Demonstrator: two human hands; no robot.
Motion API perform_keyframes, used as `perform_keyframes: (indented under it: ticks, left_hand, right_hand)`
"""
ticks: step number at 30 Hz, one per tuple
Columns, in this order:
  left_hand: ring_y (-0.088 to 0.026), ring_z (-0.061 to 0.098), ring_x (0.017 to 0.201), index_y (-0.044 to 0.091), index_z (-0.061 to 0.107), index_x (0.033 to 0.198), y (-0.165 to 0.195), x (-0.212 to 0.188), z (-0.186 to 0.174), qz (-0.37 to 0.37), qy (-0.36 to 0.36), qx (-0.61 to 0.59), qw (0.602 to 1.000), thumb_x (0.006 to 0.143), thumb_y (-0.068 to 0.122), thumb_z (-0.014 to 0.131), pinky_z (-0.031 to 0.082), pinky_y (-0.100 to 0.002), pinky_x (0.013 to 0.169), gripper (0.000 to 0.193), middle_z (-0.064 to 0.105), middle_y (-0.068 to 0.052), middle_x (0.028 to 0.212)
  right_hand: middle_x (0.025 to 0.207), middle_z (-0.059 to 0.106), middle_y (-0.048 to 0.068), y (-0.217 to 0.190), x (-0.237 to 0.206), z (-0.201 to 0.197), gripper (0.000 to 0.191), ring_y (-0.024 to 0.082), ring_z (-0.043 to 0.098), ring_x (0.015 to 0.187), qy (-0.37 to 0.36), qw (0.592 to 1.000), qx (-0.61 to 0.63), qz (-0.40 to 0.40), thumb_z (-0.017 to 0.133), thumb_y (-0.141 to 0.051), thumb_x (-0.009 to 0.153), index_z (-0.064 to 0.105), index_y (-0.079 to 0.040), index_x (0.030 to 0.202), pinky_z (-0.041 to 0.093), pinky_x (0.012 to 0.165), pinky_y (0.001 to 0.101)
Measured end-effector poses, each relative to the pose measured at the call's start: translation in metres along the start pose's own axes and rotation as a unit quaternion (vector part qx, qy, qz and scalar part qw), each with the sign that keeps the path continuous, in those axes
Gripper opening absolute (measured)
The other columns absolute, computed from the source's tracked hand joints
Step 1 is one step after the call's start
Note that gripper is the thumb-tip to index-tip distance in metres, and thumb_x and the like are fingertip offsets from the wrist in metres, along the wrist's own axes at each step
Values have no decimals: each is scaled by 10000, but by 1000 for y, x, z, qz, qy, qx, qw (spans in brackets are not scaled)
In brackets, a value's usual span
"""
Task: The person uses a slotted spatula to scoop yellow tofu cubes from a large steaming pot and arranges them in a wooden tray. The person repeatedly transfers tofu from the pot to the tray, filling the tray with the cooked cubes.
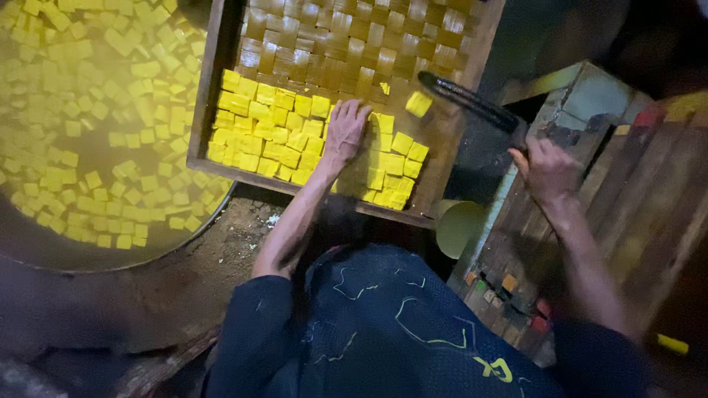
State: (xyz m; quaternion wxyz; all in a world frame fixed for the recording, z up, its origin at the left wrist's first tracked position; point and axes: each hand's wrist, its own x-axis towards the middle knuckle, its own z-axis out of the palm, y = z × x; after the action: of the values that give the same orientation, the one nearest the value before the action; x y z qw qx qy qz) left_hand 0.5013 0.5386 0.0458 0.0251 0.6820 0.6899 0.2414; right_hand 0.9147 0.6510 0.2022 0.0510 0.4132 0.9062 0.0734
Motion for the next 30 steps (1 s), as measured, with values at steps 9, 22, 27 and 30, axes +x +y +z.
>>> perform_keyframes:
  ticks: [9,22,27,30]
  left_hand:
    - [-379,553,1226,86,644,1216,0,-24,-60,-48,67,-133,988,868,131,749,447,-499,1057,366,608,-165,1295]
    - [-399,543,1235,23,639,1275,-173,-360,-196,-466,207,106,853,928,205,667,434,-528,1037,393,606,-205,1313]
    - [-388,497,1383,57,626,1262,-212,-422,-201,-496,135,92,853,1025,373,567,367,-560,1173,399,572,-198,1415]
    - [-358,496,1384,36,621,1293,-238,-425,-205,-511,137,81,845,1023,474,538,331,-568,1196,522,572,-187,1430]
  right_hand:
    - [884,646,59,-19,-34,-16,360,229,669,753,7,997,-1,-72,724,-436,995,690,-104,1129,536,639,376]
    - [867,636,63,-302,60,0,334,132,614,729,-36,773,627,87,644,-317,1095,662,9,1165,518,651,303]
    - [747,647,13,-593,132,10,314,104,563,624,-281,671,685,29,639,-322,1022,715,-23,962,464,575,308]
    - [673,645,72,-719,167,12,491,140,581,593,-302,734,607,-38,641,-425,1016,707,18,815,467,566,341]
